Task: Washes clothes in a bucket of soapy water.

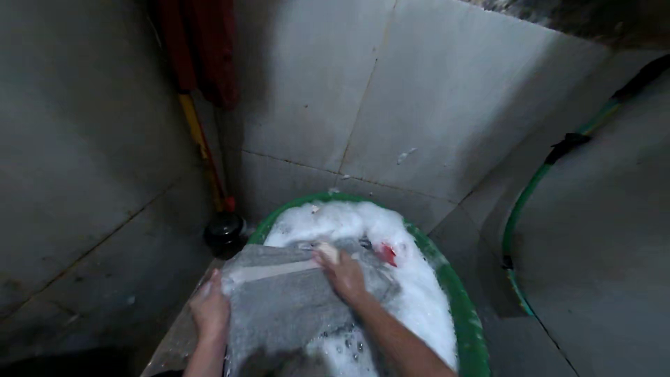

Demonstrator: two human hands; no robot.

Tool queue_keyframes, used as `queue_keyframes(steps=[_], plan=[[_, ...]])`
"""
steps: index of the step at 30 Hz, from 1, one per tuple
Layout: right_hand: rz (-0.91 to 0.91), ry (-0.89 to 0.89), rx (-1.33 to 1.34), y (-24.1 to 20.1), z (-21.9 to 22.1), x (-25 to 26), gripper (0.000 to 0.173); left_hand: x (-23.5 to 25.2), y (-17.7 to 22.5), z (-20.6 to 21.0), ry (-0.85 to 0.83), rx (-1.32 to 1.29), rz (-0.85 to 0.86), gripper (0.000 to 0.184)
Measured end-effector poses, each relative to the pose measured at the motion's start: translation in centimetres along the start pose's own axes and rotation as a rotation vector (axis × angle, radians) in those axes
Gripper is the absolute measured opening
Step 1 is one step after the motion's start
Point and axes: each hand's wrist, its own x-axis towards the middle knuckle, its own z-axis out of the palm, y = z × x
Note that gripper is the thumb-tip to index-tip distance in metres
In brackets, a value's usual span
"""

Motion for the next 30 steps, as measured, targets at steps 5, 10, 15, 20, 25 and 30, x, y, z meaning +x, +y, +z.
queue_keyframes(steps=[5, 10, 15, 20, 25, 30], plan=[[0.381, -0.210, -0.024, 9.7, -11.2, -1.0, 0.053, 0.0, 0.7, 0.1, -0.006, 0.126, -0.011, 0.049], [0.103, -0.953, 0.284, 7.6, -12.2, -8.4, 0.042, 0.4, 0.6, 0.3, -0.081, 0.204, 0.050, 0.052], [0.123, -1.064, 0.092, 6.6, -1.4, -10.7, 0.043, -0.1, 5.4, -1.6, -0.484, 0.627, 0.039, 0.050], [-0.083, -0.926, 0.716, 5.4, -7.6, -7.5, 0.030, -0.6, 7.3, -3.3, -0.677, -0.427, 0.031, 0.030], [0.098, -0.129, 1.174, -11.5, -4.1, -5.4, 0.041, 0.0, 3.6, -1.1, -0.533, -0.171, -0.131, 0.030], [-0.216, 0.045, 0.520, -15.5, 3.1, -4.8, 0.042, 0.8, 1.6, -1.1, -0.180, -0.272, -0.086, 0.022]])
